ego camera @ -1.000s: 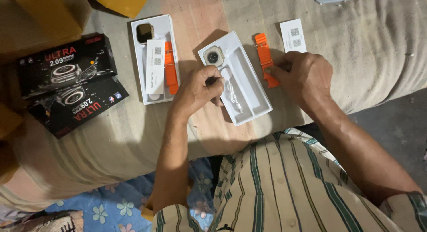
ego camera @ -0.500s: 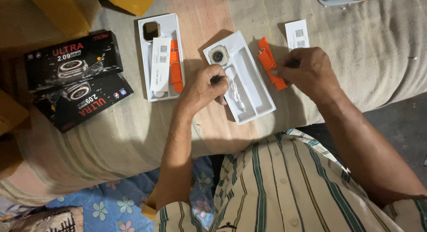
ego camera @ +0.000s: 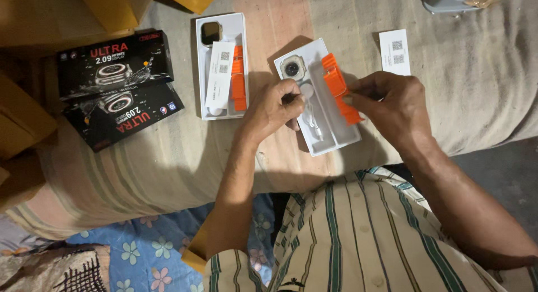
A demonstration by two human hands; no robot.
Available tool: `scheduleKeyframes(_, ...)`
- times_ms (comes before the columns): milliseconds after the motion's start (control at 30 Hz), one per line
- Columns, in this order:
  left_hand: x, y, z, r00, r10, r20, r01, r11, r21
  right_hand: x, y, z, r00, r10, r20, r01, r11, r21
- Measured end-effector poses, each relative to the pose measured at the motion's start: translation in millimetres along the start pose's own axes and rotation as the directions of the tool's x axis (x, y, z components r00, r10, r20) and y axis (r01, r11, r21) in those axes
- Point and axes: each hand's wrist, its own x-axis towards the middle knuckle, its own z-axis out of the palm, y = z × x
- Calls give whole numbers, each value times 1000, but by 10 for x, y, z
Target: The person places a smartwatch, charging cable, orange strap and paperwork into a white inner tray, presses the contents into place, and stacks the finished product boxes with a pile of other boxes. They work through the items one box at a time.
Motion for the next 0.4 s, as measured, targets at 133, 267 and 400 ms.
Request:
scheduleKeyframes(133, 3, 13, -8, 1000, 3, -25, -2, 1000, 8, 50, 110, -129, 999, -20, 50, 13, 988, 151)
scheduleKeyframes(267, 4, -9, -29, 999, 9, -41, -6, 997, 77, 179, 71, -501, 975, -156, 158, 198, 932, -303)
scheduleKeyframes(400, 34, -77, -11, 1000, 4, -22, -3, 1000, 27, 451, -207, -922, 779, -343, 526, 625, 349, -698)
